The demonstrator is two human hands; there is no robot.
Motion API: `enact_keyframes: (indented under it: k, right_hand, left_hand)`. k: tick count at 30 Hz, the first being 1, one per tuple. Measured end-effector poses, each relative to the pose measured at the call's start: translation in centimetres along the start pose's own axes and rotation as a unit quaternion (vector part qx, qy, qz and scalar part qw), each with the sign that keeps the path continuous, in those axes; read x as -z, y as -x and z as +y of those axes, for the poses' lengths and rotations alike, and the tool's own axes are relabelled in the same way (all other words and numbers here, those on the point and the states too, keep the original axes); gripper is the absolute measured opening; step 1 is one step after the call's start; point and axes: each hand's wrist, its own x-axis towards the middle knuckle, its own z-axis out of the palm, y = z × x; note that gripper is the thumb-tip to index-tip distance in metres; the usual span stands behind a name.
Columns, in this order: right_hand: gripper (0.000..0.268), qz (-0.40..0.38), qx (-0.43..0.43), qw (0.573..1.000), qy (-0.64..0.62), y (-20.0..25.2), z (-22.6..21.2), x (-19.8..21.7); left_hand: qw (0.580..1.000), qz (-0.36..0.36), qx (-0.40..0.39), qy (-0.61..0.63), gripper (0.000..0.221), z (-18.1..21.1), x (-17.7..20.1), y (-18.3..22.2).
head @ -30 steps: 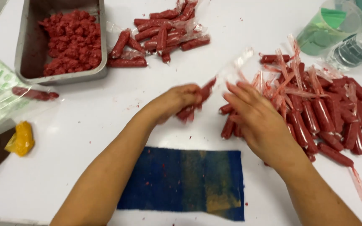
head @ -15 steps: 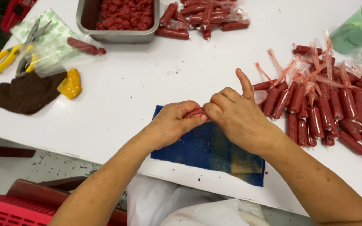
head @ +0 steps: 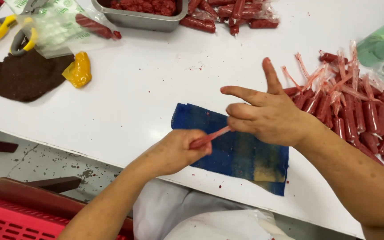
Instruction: Tying knots in the plastic casings of filled sausages to seal them manually.
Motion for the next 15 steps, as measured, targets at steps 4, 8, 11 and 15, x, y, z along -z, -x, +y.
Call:
enact_keyframes:
  k: [4,8,11,15]
  right_hand:
    - [0.021,-0.043,-0.010,0.999,-0.023,-0.4,0.3,-1.1]
    - [0.021,-0.016,0.015,1.000,0.022,-3.8,-0.8,-1.9]
    - [0.029,0.049,0.020,0.999,0.001,-5.4,2.6,-0.7]
    - [0.028,0.109,-0.053,0.991,0.060,-7.3,10.1,-3.1]
  left_hand:
    - [0.994,-0.082,-0.069,-0.003,0.083,-3.5,2.2,-0.7]
    - [0.930,0.021,-0.141,0.339,0.096,-2.0,0.0,-3.1]
    - [0.934,0.131,-0.115,0.312,0.047,-0.7,0.9,-1.3]
    - [0.970,0.197,-0.050,0.136,0.022,-1.5,4.1,4.3]
